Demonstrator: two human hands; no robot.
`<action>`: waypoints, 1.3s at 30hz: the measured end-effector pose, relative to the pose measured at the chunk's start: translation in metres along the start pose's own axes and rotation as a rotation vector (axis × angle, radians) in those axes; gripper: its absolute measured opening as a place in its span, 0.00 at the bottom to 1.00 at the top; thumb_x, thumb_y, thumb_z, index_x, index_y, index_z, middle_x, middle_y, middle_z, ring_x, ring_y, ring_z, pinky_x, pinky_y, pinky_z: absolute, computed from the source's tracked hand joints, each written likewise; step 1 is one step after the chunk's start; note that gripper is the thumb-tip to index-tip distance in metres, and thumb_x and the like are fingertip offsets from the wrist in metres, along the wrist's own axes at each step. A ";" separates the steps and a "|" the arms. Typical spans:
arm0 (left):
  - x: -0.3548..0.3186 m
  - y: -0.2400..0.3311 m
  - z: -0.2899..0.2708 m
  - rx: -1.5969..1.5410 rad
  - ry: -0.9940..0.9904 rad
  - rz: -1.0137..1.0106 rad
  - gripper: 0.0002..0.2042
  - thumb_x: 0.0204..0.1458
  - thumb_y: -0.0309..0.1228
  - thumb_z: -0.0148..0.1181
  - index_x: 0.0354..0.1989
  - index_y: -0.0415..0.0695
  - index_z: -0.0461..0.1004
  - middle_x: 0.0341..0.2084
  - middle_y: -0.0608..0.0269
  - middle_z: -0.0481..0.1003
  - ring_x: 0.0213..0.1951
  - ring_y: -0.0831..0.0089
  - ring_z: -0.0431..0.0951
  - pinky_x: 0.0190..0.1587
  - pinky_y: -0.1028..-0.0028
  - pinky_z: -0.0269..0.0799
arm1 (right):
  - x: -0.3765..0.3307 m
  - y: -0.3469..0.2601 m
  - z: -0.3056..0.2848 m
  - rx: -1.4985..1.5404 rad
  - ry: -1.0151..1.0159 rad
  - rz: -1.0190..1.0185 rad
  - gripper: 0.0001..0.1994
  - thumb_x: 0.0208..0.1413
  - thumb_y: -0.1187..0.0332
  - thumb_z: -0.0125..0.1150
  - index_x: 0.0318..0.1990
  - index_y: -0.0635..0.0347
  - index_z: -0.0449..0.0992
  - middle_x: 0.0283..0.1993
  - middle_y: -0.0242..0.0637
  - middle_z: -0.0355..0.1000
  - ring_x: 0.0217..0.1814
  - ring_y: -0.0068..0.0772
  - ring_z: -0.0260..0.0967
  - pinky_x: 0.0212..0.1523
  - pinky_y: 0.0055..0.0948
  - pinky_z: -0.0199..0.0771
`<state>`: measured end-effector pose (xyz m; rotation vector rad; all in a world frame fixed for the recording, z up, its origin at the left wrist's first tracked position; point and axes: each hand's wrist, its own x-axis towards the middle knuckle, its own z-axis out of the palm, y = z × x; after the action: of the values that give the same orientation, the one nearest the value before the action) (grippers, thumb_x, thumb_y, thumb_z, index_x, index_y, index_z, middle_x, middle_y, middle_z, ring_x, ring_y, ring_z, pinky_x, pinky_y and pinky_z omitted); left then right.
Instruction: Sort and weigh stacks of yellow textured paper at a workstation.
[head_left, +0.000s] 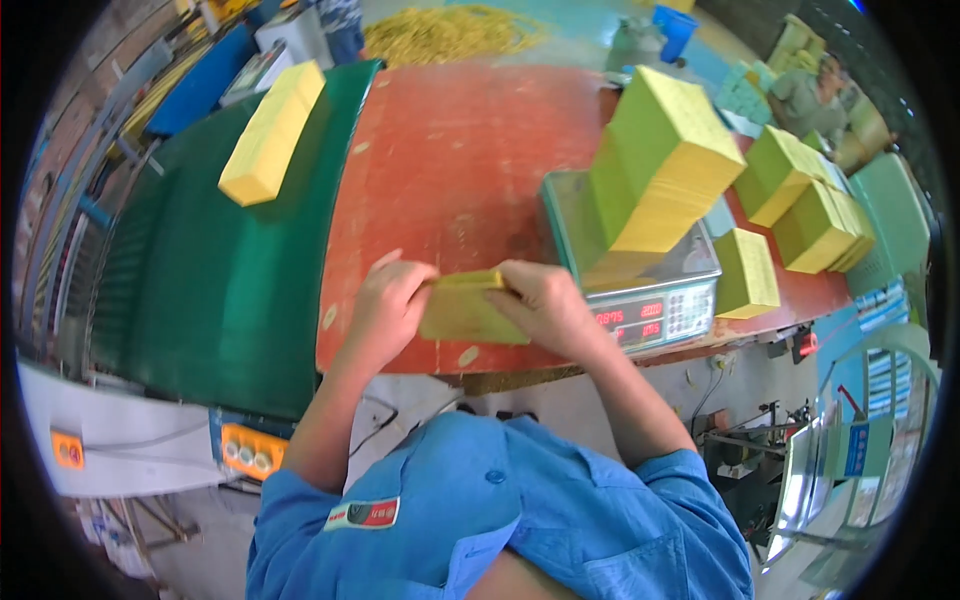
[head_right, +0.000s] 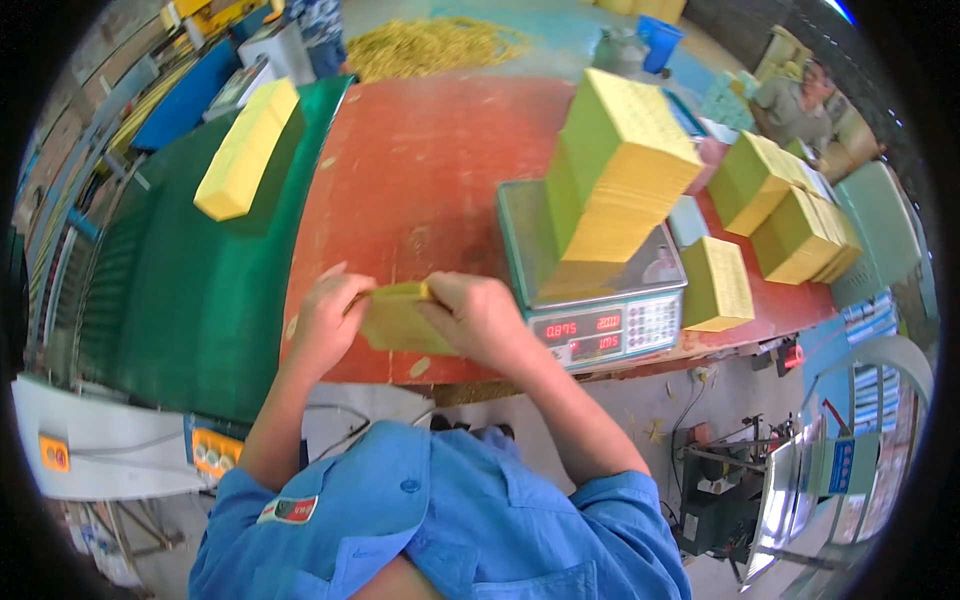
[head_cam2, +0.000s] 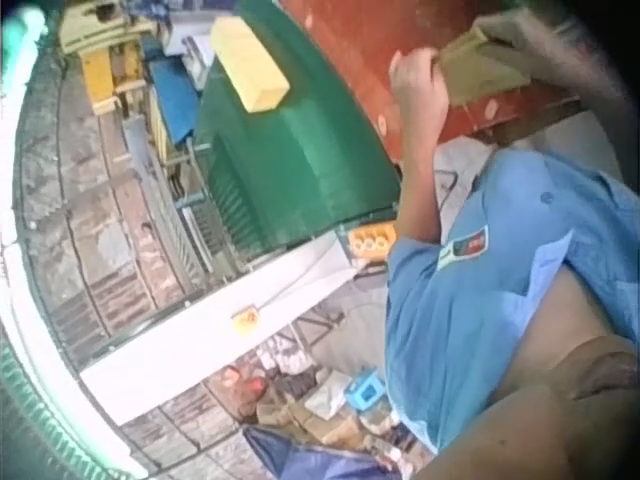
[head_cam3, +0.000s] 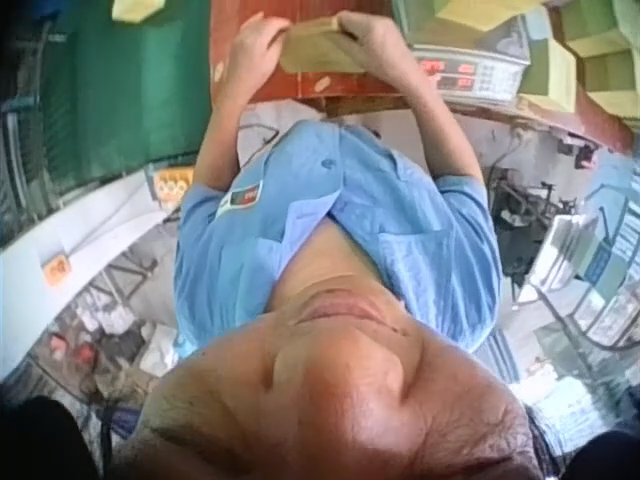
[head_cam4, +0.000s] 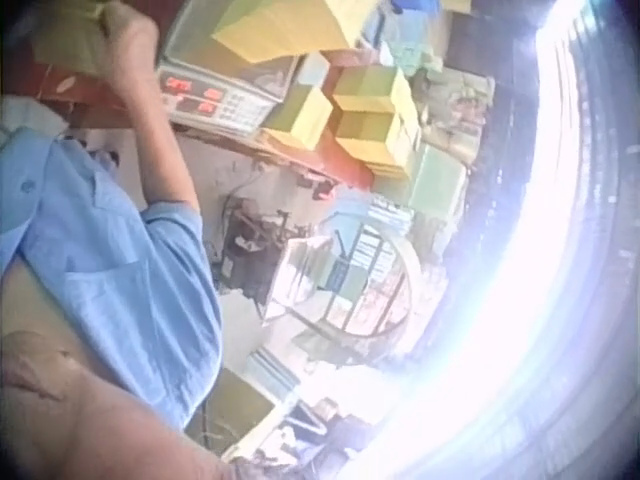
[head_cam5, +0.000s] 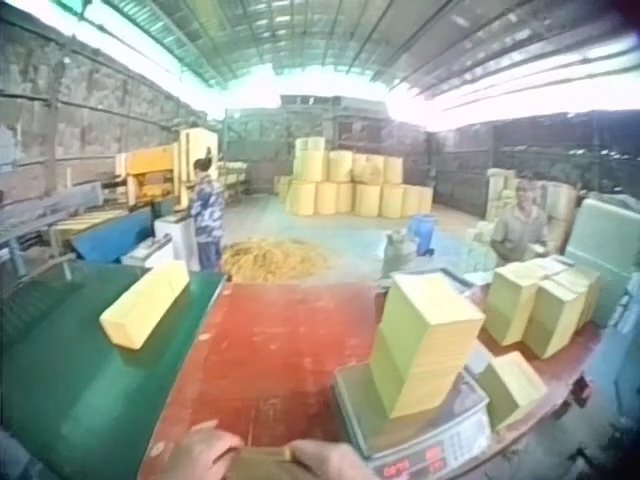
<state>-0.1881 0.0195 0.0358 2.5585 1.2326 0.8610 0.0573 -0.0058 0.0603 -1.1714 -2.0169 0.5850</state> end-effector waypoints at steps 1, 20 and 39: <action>0.002 0.010 0.001 -0.011 0.009 0.039 0.10 0.56 0.21 0.55 0.46 0.40 0.74 0.41 0.60 0.78 0.45 0.71 0.79 0.49 0.66 0.74 | -0.004 -0.003 0.000 0.033 0.074 -0.015 0.08 0.53 0.71 0.62 0.31 0.66 0.70 0.28 0.51 0.71 0.32 0.60 0.69 0.31 0.44 0.70; 0.080 0.144 0.020 -1.343 0.185 -0.492 0.13 0.64 0.34 0.49 0.49 0.37 0.72 0.38 0.59 0.78 0.35 0.73 0.80 0.33 0.74 0.78 | -0.047 0.001 -0.119 0.848 0.517 0.266 0.14 0.62 0.71 0.58 0.52 0.69 0.73 0.40 0.32 0.75 0.39 0.18 0.70 0.40 0.23 0.72; 0.339 0.146 0.046 -0.933 -0.176 -0.482 0.11 0.56 0.39 0.59 0.30 0.44 0.77 0.24 0.61 0.79 0.21 0.74 0.76 0.24 0.75 0.69 | 0.035 0.111 -0.299 0.396 0.419 0.329 0.21 0.56 0.71 0.59 0.58 0.65 0.69 0.32 0.34 0.71 0.22 0.17 0.61 0.20 0.19 0.58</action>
<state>0.1007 0.1883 0.1991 1.4879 0.9862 0.8048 0.3366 0.0866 0.1875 -1.2595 -1.2955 0.7830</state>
